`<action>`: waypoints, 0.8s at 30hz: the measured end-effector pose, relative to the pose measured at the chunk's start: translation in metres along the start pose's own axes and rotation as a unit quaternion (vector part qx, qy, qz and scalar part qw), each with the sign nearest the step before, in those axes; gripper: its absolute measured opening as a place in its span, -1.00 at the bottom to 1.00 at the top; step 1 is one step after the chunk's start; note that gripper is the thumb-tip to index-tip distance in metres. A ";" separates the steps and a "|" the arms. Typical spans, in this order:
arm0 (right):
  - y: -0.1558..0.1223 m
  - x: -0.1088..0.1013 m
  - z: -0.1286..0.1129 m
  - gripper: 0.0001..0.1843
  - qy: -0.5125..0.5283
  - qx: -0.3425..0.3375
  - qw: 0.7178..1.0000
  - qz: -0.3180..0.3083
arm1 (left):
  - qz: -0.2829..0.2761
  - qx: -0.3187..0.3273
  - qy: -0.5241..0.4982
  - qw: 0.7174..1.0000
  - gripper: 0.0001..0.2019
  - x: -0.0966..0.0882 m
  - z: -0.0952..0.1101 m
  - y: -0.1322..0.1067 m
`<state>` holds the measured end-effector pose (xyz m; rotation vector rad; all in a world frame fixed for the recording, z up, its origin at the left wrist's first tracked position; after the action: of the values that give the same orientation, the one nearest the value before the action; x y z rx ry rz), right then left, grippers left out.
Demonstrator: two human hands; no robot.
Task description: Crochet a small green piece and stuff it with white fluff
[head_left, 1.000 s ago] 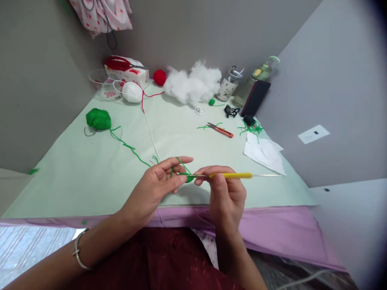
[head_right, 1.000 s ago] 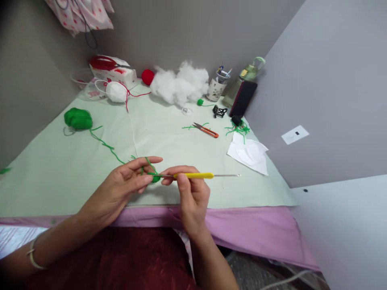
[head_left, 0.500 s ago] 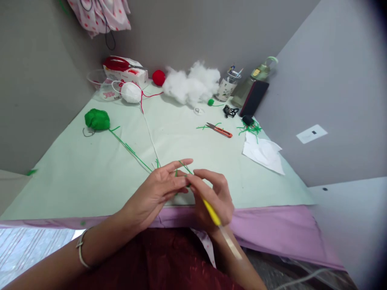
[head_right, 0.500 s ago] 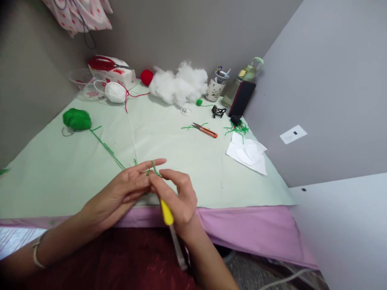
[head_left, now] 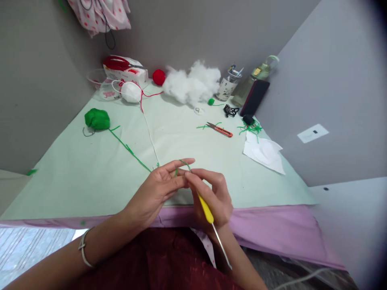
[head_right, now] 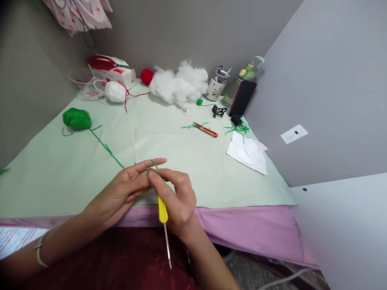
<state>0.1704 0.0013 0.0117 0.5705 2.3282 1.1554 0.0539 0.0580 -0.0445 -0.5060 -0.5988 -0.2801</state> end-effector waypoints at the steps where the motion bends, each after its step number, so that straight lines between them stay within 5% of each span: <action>1: 0.000 -0.002 0.000 -0.58 0.001 0.000 1.000 0.004 | -0.005 -0.022 -0.011 1.000 -0.67 0.000 -0.002 0.000; 4: 0.003 -0.009 0.019 -0.69 0.096 0.118 0.987 0.049 | -0.004 -0.039 -0.035 0.999 -0.73 -0.004 0.000 0.002; 7: 0.003 -0.003 0.036 -0.76 0.221 0.232 0.945 0.068 | 0.000 -0.004 -0.014 1.000 -0.73 -0.006 0.006 0.002; 11: 0.001 0.009 0.040 -0.82 0.235 0.261 0.936 0.022 | 0.001 0.049 0.052 0.997 -0.70 -0.003 0.008 0.001; 16: -0.003 0.008 0.050 -0.80 0.285 0.310 0.906 0.037 | 0.005 0.077 0.096 0.992 -0.73 -0.005 0.011 0.000; 19: -0.002 0.004 0.047 -0.76 0.282 0.305 0.909 0.035 | 0.012 0.080 0.112 0.990 -0.73 -0.009 0.011 -0.001; 24: 0.003 -0.007 0.020 -0.73 0.113 0.159 0.981 0.007 | 0.042 0.131 0.140 0.981 -0.72 -0.014 0.014 -0.002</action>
<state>0.1875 0.0114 0.0053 0.5923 2.7356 0.8972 0.0350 0.0652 -0.0423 -0.2311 -0.3310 -0.1844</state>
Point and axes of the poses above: each hand's wrist, its own y-axis towards the middle knuckle, its own x-axis out of the palm, z = x × y, the point moved 8 cm from there along y, towards the middle knuckle, and after that the axes turned 8 degrees about z, right-handed, at the moved point
